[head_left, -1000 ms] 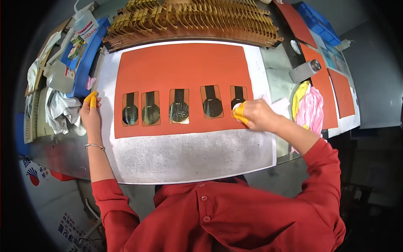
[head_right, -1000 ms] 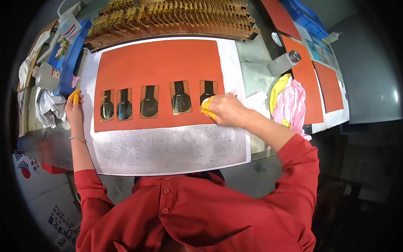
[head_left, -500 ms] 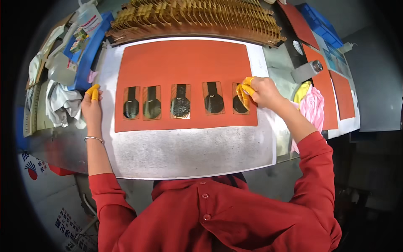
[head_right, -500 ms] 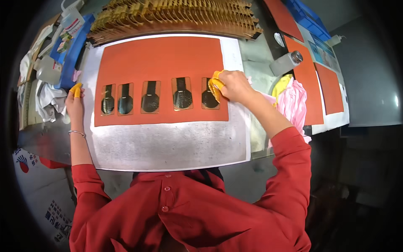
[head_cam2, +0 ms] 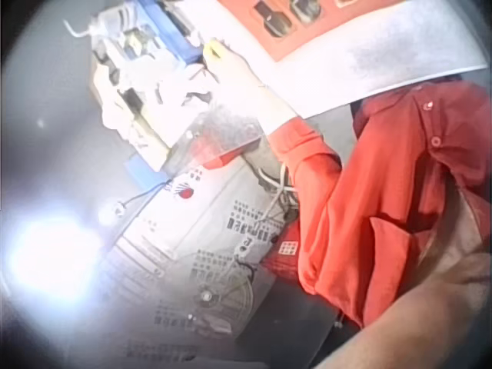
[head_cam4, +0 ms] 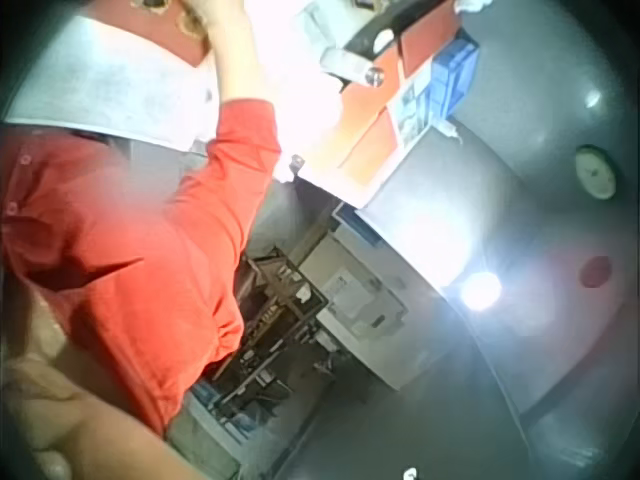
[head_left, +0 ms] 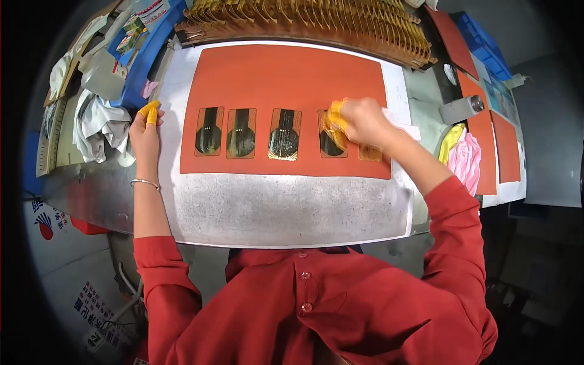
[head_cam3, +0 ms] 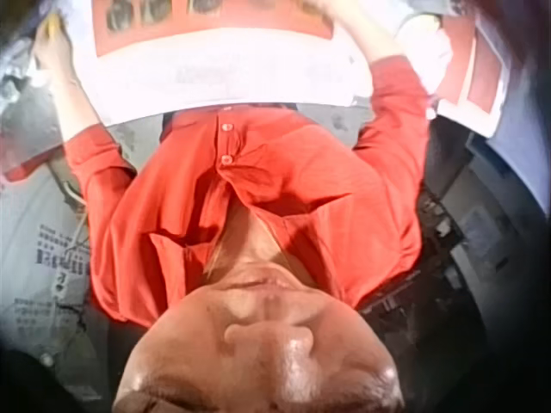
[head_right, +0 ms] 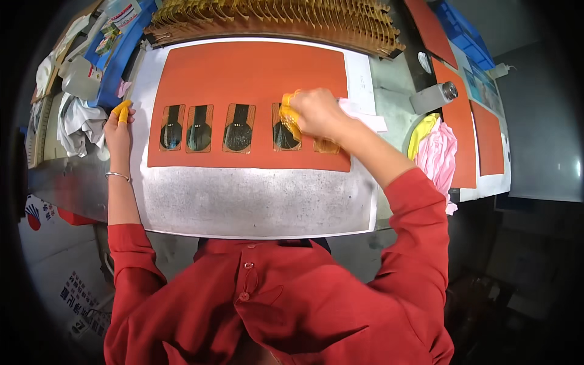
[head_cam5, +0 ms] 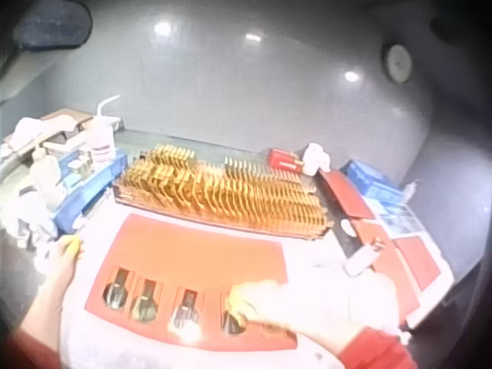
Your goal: The person wipes the surface of several small, dark, guitar-shaped decorative items arranged on a red mat using a yellow cloth. They periodically apply liquid from a squeeze bottle onto the cloth and continue wiping the items individually. The person also uses a pink cloth to wipe the items and the surrounding mat area.
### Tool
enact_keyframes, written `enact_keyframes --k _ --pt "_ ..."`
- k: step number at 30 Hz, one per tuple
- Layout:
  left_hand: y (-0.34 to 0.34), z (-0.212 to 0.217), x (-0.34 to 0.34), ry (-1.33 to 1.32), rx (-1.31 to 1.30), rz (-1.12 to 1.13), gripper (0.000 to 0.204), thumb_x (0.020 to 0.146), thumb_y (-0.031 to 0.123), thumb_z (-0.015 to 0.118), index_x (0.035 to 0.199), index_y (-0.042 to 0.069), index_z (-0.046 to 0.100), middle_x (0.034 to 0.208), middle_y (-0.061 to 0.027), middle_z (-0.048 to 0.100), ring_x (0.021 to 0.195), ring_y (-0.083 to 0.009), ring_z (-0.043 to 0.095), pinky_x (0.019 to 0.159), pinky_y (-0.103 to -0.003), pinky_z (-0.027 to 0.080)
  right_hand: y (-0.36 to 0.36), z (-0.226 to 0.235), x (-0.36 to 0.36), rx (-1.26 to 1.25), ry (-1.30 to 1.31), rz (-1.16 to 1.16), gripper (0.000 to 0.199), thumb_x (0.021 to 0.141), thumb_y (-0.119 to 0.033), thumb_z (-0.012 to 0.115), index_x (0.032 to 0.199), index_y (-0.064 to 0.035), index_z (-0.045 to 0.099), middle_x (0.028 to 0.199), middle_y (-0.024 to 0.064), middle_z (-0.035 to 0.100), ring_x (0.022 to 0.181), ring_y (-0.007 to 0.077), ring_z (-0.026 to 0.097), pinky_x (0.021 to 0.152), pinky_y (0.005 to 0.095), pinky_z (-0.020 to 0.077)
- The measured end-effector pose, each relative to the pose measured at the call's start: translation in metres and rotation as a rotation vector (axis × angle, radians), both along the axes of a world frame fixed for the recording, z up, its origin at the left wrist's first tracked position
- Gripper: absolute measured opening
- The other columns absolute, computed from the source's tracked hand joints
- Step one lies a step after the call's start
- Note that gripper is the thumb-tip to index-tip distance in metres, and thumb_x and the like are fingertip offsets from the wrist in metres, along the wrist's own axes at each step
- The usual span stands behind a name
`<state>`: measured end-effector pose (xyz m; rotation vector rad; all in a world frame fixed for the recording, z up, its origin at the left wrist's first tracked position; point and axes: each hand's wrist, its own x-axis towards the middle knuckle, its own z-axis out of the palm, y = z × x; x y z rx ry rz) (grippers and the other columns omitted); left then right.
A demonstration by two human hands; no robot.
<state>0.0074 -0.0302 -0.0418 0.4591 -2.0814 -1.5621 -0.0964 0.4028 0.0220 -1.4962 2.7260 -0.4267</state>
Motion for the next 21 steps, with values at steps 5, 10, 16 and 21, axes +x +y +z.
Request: enact_keyframes --k 5,10,16,21 --pt "-0.001 0.001 -0.005 -0.036 -0.09 0.008 0.022 0.091 0.008 0.047 0.108 -0.002 0.059 0.085 -0.003 0.061 0.067 -0.0056 0.049 0.064 -0.018 0.04 0.006 -0.01 0.026 -0.054 -0.083 0.176 0.008 0.07 -0.011 0.064 0.077 -0.0083 0.06 0.071 0.0105 0.06 0.063 0.0274 0.059 0.056 0.0401 0.0469" --pt "-0.001 0.0 0.0 -0.003 -0.045 -0.005 0.021 0.091 0.008 0.048 0.107 -0.001 0.059 0.085 -0.0025 0.06 0.069 -0.0054 0.05 0.065 -0.018 0.041 -0.006 -0.007 -0.004 -0.006 0.022 0.014 0.007 0.072 -0.011 0.062 0.075 -0.0051 0.058 0.068 0.0136 0.058 0.063 0.0318 0.057 0.054 0.0424 0.0444" --pt "0.014 0.016 -0.005 -0.069 -0.264 0.08 0.023 0.086 0.007 0.05 0.103 -0.002 0.062 0.079 -0.0065 0.065 0.064 -0.009 0.055 0.062 -0.022 0.044 -0.013 0.01 0.045 -0.06 -0.135 0.221 0.008 0.07 -0.009 0.063 0.077 -0.006 0.06 0.063 0.0097 0.056 0.06 0.0269 0.058 0.052 0.0395 0.0454" --pt "0.012 0.013 0.0 -0.065 -0.174 0.095 0.022 0.087 0.008 0.05 0.103 -0.001 0.062 0.08 -0.0064 0.065 0.066 -0.0088 0.055 0.063 -0.022 0.044 -0.068 -0.004 0.038 0.058 -0.09 0.167 0.008 0.07 -0.01 0.06 0.074 -0.0035 0.059 0.066 0.0155 0.058 0.064 0.0326 0.059 0.056 0.044 0.0456"
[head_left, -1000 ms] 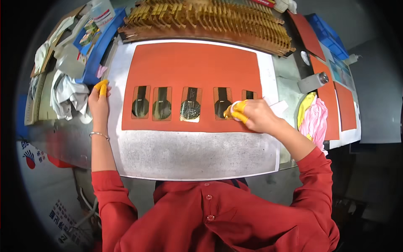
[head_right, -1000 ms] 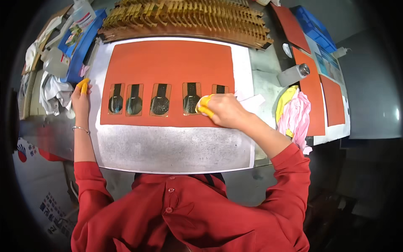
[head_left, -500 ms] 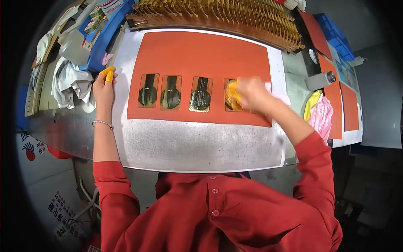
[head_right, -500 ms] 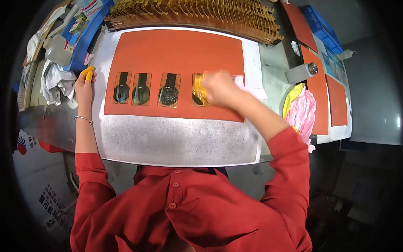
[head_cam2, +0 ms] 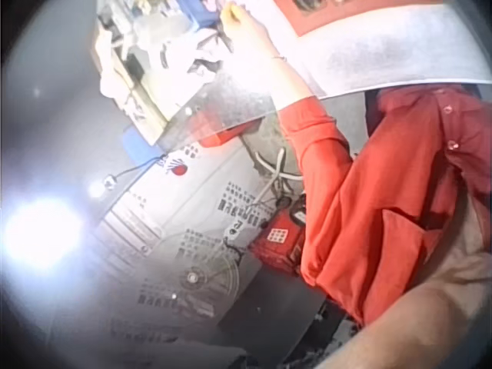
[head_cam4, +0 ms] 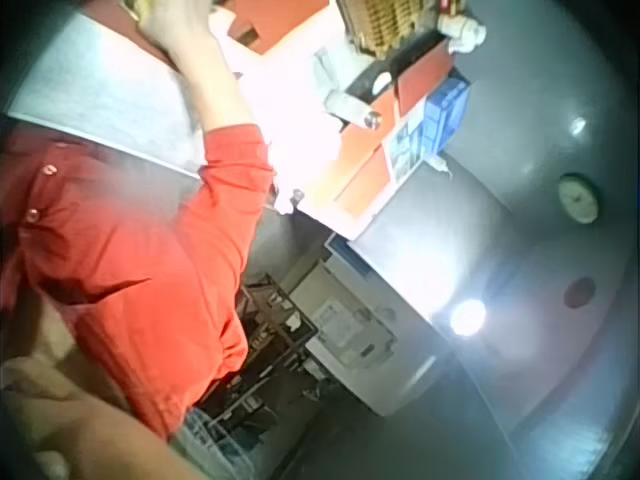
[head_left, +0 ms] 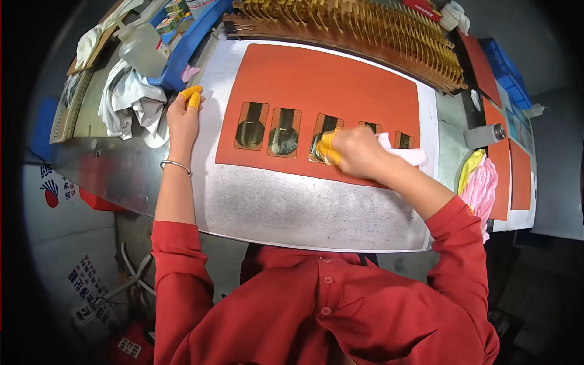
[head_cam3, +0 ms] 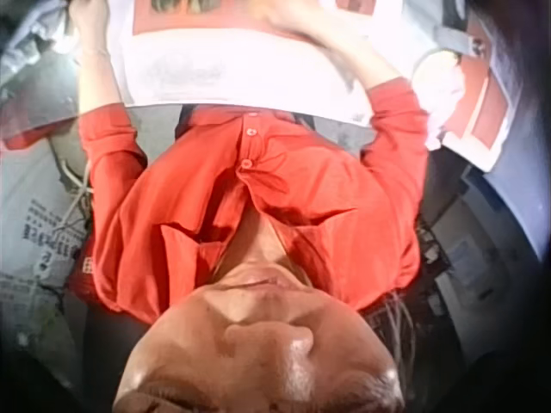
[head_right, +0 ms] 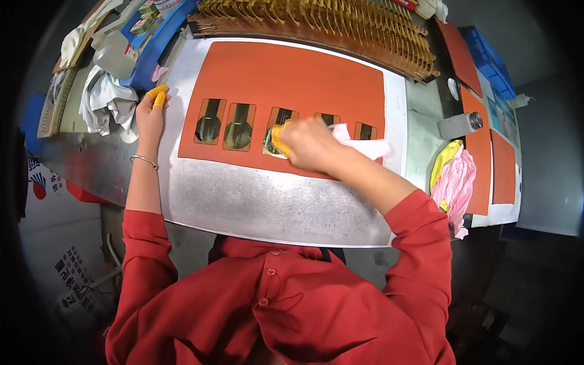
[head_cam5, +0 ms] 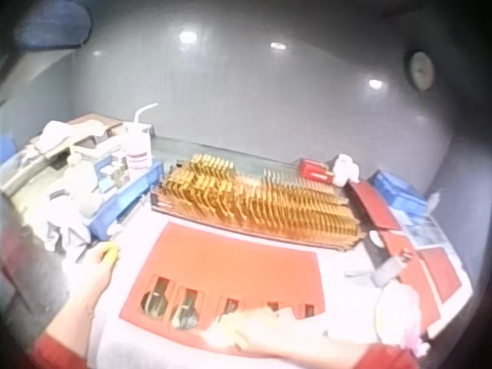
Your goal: The person wipes the surface of several small, dark, guitar-shaped decorative items arranged on a red mat using a yellow cloth. They periodically apply liquid from a squeeze bottle onto the cloth and continue wiping the items individually. The person also uses a pink cloth to wipe the items and the surrounding mat area.
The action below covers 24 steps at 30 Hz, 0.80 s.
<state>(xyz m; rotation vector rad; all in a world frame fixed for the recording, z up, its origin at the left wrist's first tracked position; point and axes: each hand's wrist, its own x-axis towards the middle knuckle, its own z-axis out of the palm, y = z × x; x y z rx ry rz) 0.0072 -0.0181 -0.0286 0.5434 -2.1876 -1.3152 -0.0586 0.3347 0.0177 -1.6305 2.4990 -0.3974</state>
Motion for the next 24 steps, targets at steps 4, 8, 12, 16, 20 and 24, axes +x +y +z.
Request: enact_keyframes --k 4,8,12,16,20,24 --pt "0.001 0.001 -0.003 -0.015 0.001 -0.033 0.022 0.087 0.008 0.052 0.105 -0.001 0.061 0.082 -0.0059 0.064 0.072 -0.0092 0.057 0.066 -0.021 0.045 -0.021 0.003 -0.037 -0.103 0.004 -0.252 0.01 0.069 -0.012 0.058 0.076 -0.0044 0.06 0.068 0.0173 0.06 0.065 0.0342 0.06 0.058 0.0443 0.0468" --pt "0.002 0.005 0.006 -0.047 -0.01 -0.087 0.024 0.088 0.007 0.051 0.109 -0.002 0.058 0.088 -0.0056 0.062 0.073 -0.0085 0.054 0.067 -0.02 0.043 -0.021 -0.004 0.003 -0.088 0.126 0.005 0.012 0.074 -0.015 0.062 0.078 -0.0041 0.062 0.067 0.0149 0.059 0.062 0.0332 0.058 0.058 0.0425 0.0467" --pt "0.008 0.01 0.001 -0.078 -0.083 -0.06 0.023 0.084 0.007 0.056 0.105 -0.001 0.06 0.088 -0.0073 0.064 0.076 -0.0099 0.058 0.069 -0.023 0.045 -0.033 0.003 -0.024 -0.047 0.03 -0.155 0.012 0.075 -0.015 0.063 0.075 -0.0037 0.061 0.066 0.0139 0.058 0.062 0.0315 0.058 0.057 0.0405 0.0466" --pt "0.011 0.017 0.007 -0.104 -0.063 -0.074 0.024 0.085 0.006 0.054 0.107 -0.001 0.059 0.092 -0.0082 0.064 0.085 -0.0112 0.06 0.076 -0.023 0.045 -0.053 -0.002 0.008 -0.128 -0.045 0.041 0.013 0.071 -0.014 0.062 0.066 -0.003 0.057 0.064 0.0156 0.058 0.062 0.0333 0.059 0.055 0.0432 0.0459" --pt "0.01 0.011 0.004 -0.028 -0.175 -0.076 0.023 0.08 0.009 0.059 0.102 0.001 0.061 0.084 -0.0073 0.063 0.068 -0.0136 0.056 0.064 -0.026 0.045 -0.082 -0.007 -0.015 -0.054 0.078 -0.054 0.01 0.075 -0.016 0.062 0.077 -0.0066 0.061 0.068 0.0132 0.059 0.063 0.0299 0.059 0.057 0.0407 0.047" --pt "0.01 0.012 0.007 -0.028 -0.156 -0.099 0.023 0.08 0.01 0.059 0.101 0.002 0.062 0.084 -0.0078 0.062 0.066 -0.0171 0.055 0.063 -0.029 0.045 -0.09 -0.007 -0.016 -0.058 0.044 -0.054 0.009 0.075 -0.015 0.061 0.078 -0.007 0.062 0.069 0.0132 0.06 0.063 0.0305 0.06 0.057 0.0407 0.0474"
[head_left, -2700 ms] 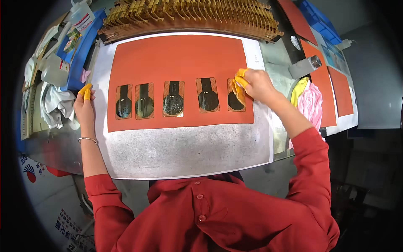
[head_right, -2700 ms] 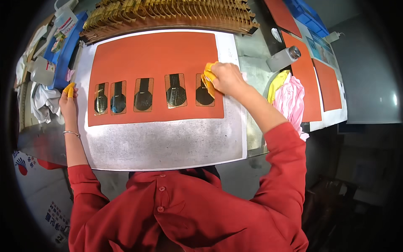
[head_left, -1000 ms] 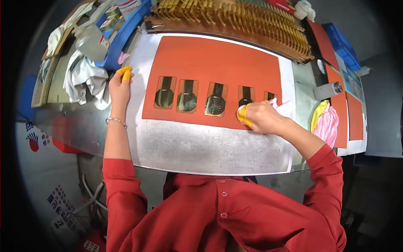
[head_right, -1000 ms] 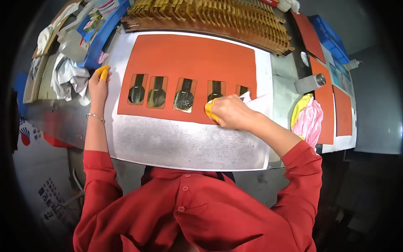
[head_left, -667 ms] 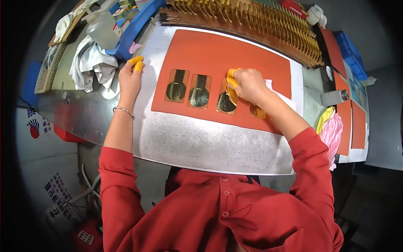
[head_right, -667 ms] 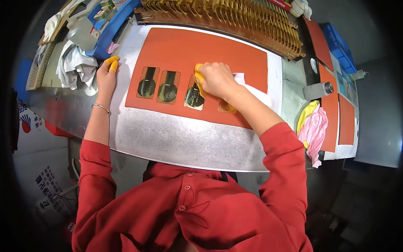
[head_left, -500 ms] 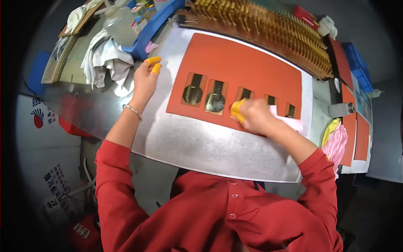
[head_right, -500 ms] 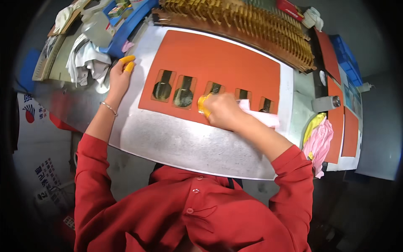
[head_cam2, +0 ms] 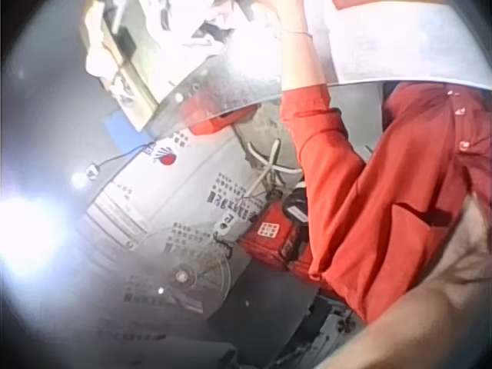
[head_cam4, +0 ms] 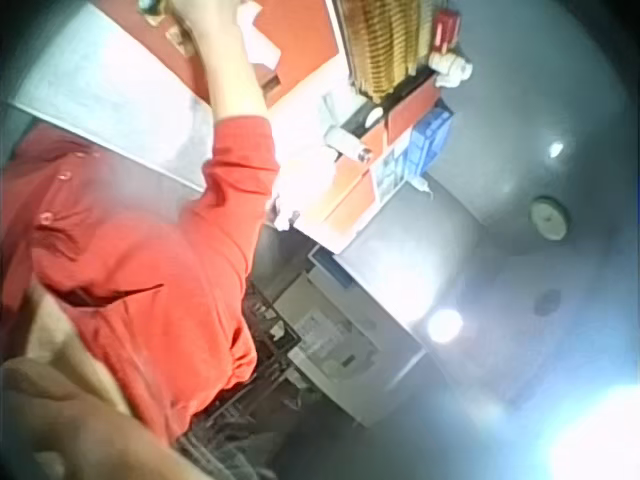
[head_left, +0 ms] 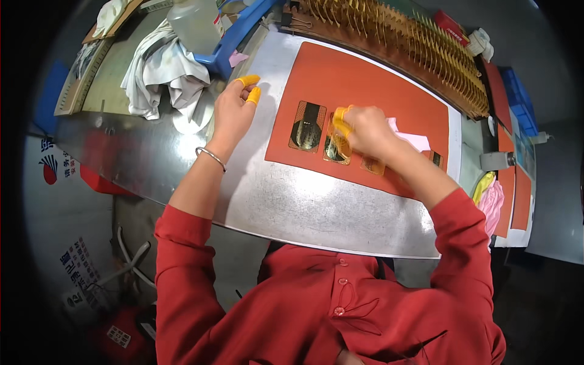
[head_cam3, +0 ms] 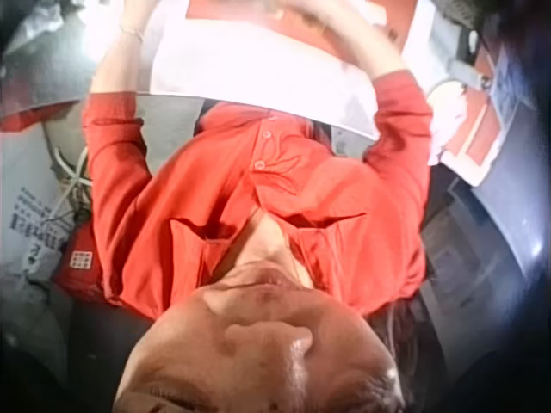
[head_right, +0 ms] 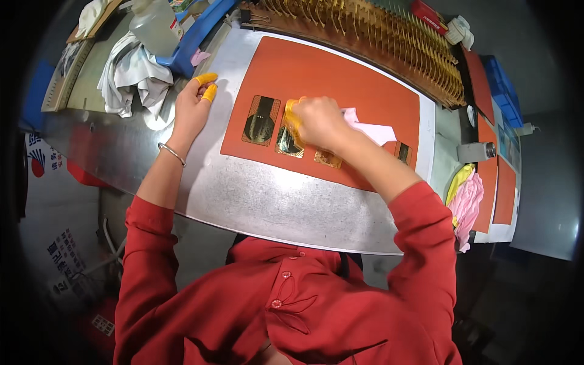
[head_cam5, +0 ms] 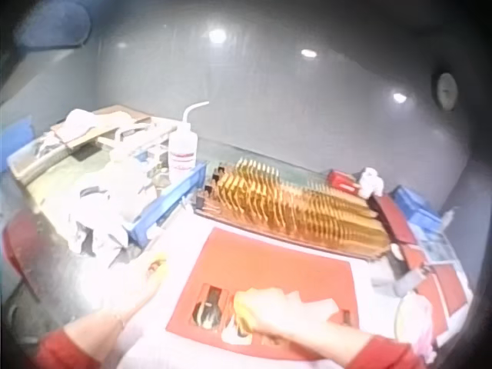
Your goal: The person wipes the surface of several small, dark, guitar-shaped decorative items arranged on a red mat using a yellow cloth. They periodically apply liquid from a squeeze bottle onto the cloth and continue wiping the items individually. The person also uses a pink cloth to wipe the items and the surrounding mat area.
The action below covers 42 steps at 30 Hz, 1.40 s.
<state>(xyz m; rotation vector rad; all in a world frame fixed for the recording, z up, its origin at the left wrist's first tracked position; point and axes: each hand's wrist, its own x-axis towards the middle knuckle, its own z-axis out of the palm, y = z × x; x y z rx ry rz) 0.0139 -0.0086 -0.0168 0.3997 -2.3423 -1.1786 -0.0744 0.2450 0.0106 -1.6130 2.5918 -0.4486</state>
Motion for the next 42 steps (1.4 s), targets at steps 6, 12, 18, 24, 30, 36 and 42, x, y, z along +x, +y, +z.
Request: enact_keyframes --k 6,12,18,24,30,36,42 --pt "-0.002 0.005 0.002 -0.035 -0.021 -0.011 0.022 0.079 0.01 0.059 0.1 0.003 0.063 0.086 -0.0085 0.062 0.068 -0.0185 0.057 0.064 -0.029 0.046 0.003 -0.001 0.01 0.052 0.07 -0.014 0.014 0.074 -0.019 0.065 0.073 -0.0055 0.061 0.066 0.0137 0.058 0.061 0.03 0.059 0.055 0.0402 0.0467" --pt "-0.011 -0.005 -0.003 -0.007 0.011 -0.049 0.023 0.082 0.007 0.058 0.104 0.0 0.06 0.086 -0.0063 0.061 0.07 -0.0112 0.053 0.064 -0.023 0.044 -0.027 0.012 0.016 -0.04 -0.065 0.119 0.009 0.064 -0.01 0.061 0.066 -0.0024 0.057 0.066 0.016 0.058 0.063 0.0341 0.059 0.056 0.0442 0.0456" --pt "-0.002 0.01 0.003 -0.064 -0.032 -0.07 0.022 0.082 0.006 0.058 0.102 0.0 0.06 0.086 -0.0064 0.06 0.069 -0.013 0.053 0.064 -0.025 0.045 -0.072 0.018 -0.007 -0.006 -0.093 -0.137 0.009 0.068 -0.008 0.058 0.076 -0.0047 0.062 0.07 0.0173 0.061 0.068 0.0347 0.06 0.059 0.0455 0.0457" --pt "-0.01 -0.016 -0.006 0.106 0.15 -0.183 0.026 0.082 0.001 0.056 0.108 -0.004 0.055 0.1 -0.0115 0.059 0.091 -0.0184 0.06 0.082 -0.027 0.046 -0.009 0.02 0.101 0.166 -0.147 0.402 0.007 0.067 -0.004 0.054 0.071 -0.0013 0.049 0.069 0.0138 0.056 0.062 0.0315 0.058 0.058 0.0457 0.0463" --pt "0.016 0.024 0.012 0.015 -0.116 -0.198 0.04 0.079 0.01 0.063 0.116 -0.003 0.051 0.104 -0.012 0.057 0.095 -0.0201 0.055 0.082 -0.029 0.044 0.145 0.093 0.12 -0.543 -0.992 -0.156 0.01 0.08 -0.011 0.061 0.082 -0.0017 0.059 0.075 0.006 0.06 0.066 0.0152 0.057 0.061 0.0317 0.0465" --pt "0.226 0.081 -0.011 0.021 -0.548 -0.927 0.089 0.057 0.043 0.079 0.125 0.001 0.04 0.121 -0.0193 0.044 0.115 -0.0345 0.04 0.097 -0.045 0.029 0.297 0.027 0.036 -1.263 -0.925 -0.9 0.007 0.084 -0.013 0.058 0.085 -0.0066 0.059 0.064 -0.0025 0.054 0.05 0.006 0.046 0.043 0.02 0.0359" --pt "0.319 0.061 -0.058 -0.255 -0.691 -0.921 0.096 0.052 0.044 0.08 0.128 0.001 0.039 0.124 -0.0174 0.042 0.116 -0.0335 0.037 0.097 -0.045 0.028 0.32 -0.032 -0.002 -1.075 -0.736 -1.1 0.021 0.087 -0.018 0.048 0.099 -0.0031 0.058 0.071 0.0039 0.057 0.057 0.0114 0.05 0.047 0.0251 0.0398"
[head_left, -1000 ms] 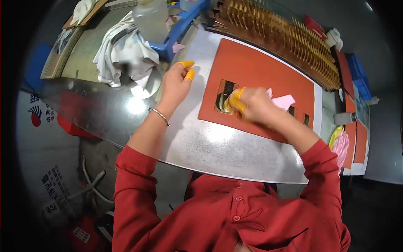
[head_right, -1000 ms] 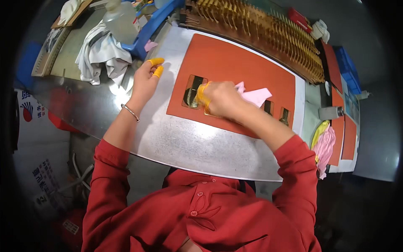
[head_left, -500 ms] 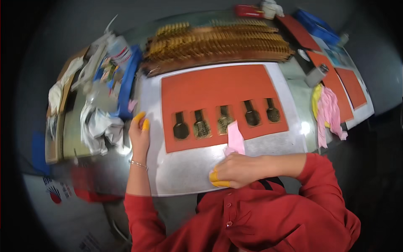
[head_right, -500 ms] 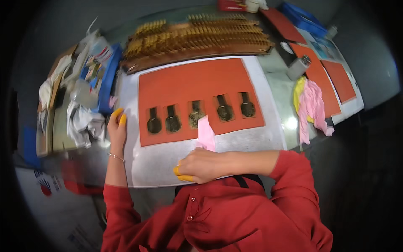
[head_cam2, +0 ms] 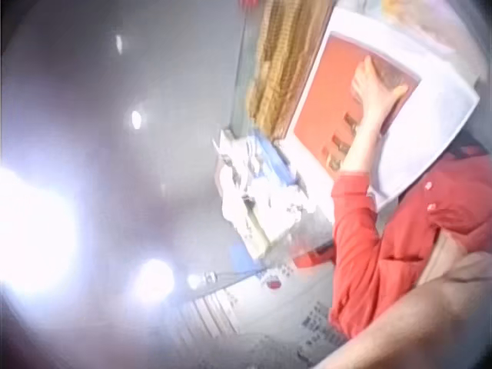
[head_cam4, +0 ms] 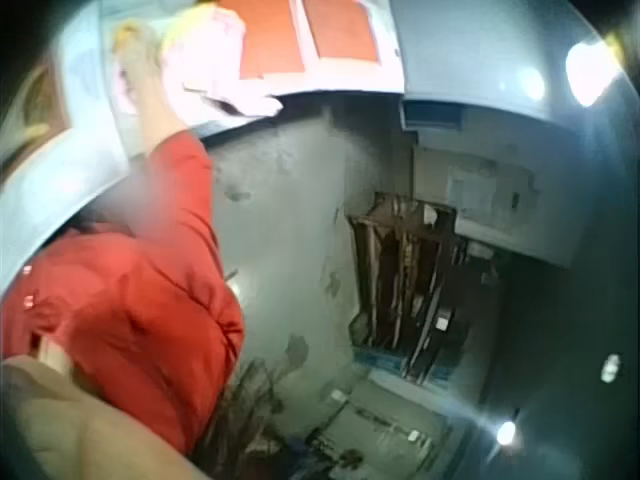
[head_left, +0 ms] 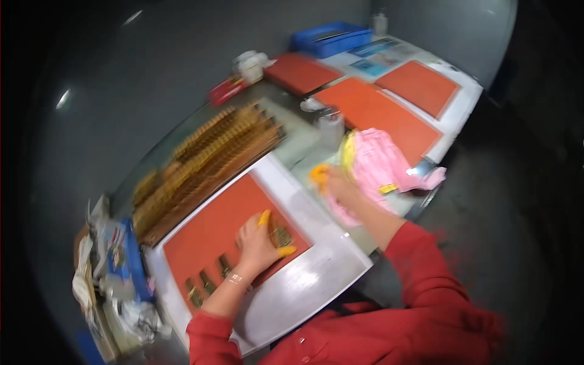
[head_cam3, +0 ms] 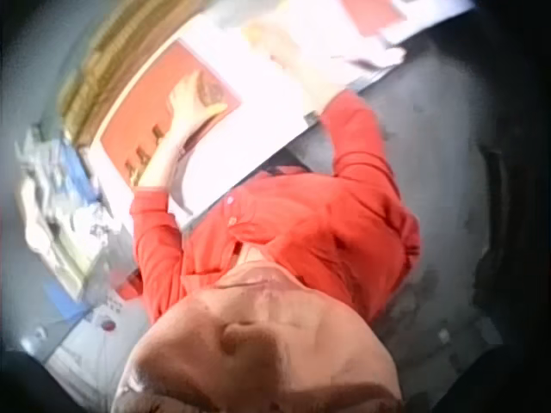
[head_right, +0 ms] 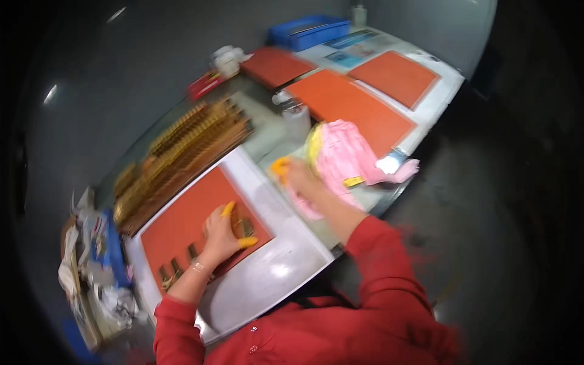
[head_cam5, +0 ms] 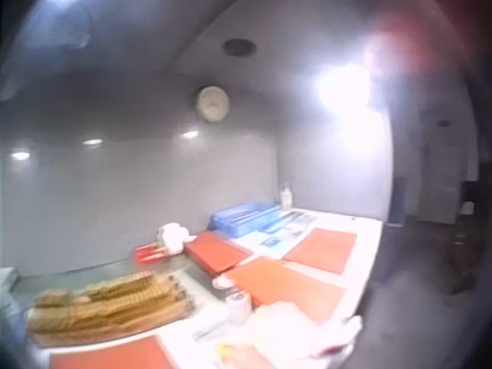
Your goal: The person wipes the surface of several small, dark, guitar-shaped decorative items arranged on a red mat using a yellow cloth. They periodically apply liquid from a squeeze bottle onto the cloth and continue wiping the items individually. The person also uses a pink cloth to wipe the items and the surrounding mat area.
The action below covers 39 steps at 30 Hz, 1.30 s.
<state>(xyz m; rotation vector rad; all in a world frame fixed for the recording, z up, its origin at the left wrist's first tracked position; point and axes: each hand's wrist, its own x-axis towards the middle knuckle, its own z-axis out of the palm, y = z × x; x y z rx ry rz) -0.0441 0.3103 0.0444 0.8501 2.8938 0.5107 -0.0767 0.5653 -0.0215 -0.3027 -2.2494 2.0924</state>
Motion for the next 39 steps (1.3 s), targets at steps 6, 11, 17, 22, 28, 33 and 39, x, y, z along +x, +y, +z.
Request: enact_keyframes --k 6,11,17,22,28,33,39 --pt "-0.011 -0.013 0.002 -0.003 0.168 0.067 0.09 0.044 0.027 0.086 0.122 0.004 0.046 0.117 -0.0128 0.038 0.106 -0.0315 0.041 0.09 -0.04 0.037 -0.032 0.001 -0.017 -0.382 0.21 0.166 0.013 0.081 -0.012 0.061 0.085 -0.0001 0.057 0.07 0.0049 0.057 0.062 0.0111 0.052 0.055 0.0259 0.0436" --pt "0.016 0.02 0.007 0.235 -0.285 -0.278 0.078 0.05 0.026 0.08 0.118 0.005 0.05 0.112 -0.0141 0.043 0.104 -0.0323 0.043 0.087 -0.039 0.04 -0.022 0.011 -0.005 -0.304 0.256 0.142 0.015 0.081 -0.014 0.059 0.079 0.0006 0.057 0.064 0.0046 0.055 0.057 0.0105 0.051 0.052 0.0256 0.0418" --pt "0.018 0.039 0.009 0.011 -0.073 -0.169 0.074 0.055 0.019 0.076 0.121 0.004 0.046 0.115 -0.0149 0.044 0.098 -0.0304 0.05 0.073 -0.034 0.046 -0.027 0.015 -0.003 -0.198 0.366 0.124 0.016 0.078 -0.013 0.058 0.071 0.0003 0.053 0.058 0.0052 0.054 0.054 0.0113 0.051 0.049 0.0271 0.0396" --pt "-0.015 -0.006 0.002 -0.286 0.502 -0.069 0.083 0.07 0.013 0.07 0.138 0.013 0.022 0.136 -0.0158 0.03 0.118 -0.0306 0.039 0.096 -0.045 0.035 -0.028 0.008 -0.009 -0.029 0.375 0.071 0.015 0.075 -0.012 0.058 0.068 -0.0001 0.055 0.056 0.0085 0.055 0.052 0.0169 0.053 0.049 0.0316 0.0402" --pt "-0.032 -0.002 0.029 0.031 0.189 -0.034 0.066 0.073 0.018 0.071 0.128 -0.004 0.04 0.131 -0.0231 0.041 0.119 -0.0358 0.041 0.101 -0.043 0.032 -0.029 -0.007 -0.013 0.149 0.497 -0.032 0.014 0.073 -0.014 0.06 0.07 -0.0001 0.056 0.056 0.0101 0.056 0.052 0.0216 0.054 0.051 0.0343 0.0415" --pt "-0.039 -0.003 0.03 0.277 -0.053 -0.105 0.074 0.07 0.027 0.075 0.127 -0.005 0.04 0.125 -0.026 0.046 0.117 -0.0377 0.043 0.099 -0.044 0.035 -0.031 -0.007 -0.016 0.017 0.441 -0.091 0.013 0.074 -0.011 0.059 0.072 0.0017 0.056 0.057 0.0115 0.057 0.052 0.0187 0.056 0.05 0.0321 0.0427" --pt "-0.099 -0.048 -0.036 -0.478 0.299 0.026 0.069 0.068 0.016 0.076 0.127 0.004 0.042 0.119 -0.0164 0.05 0.104 -0.0274 0.049 0.08 -0.034 0.049 -0.025 0.02 0.038 0.031 0.411 -0.077 0.015 0.075 -0.011 0.059 0.075 0.0038 0.055 0.058 0.0095 0.057 0.054 0.0148 0.055 0.049 0.0298 0.043"
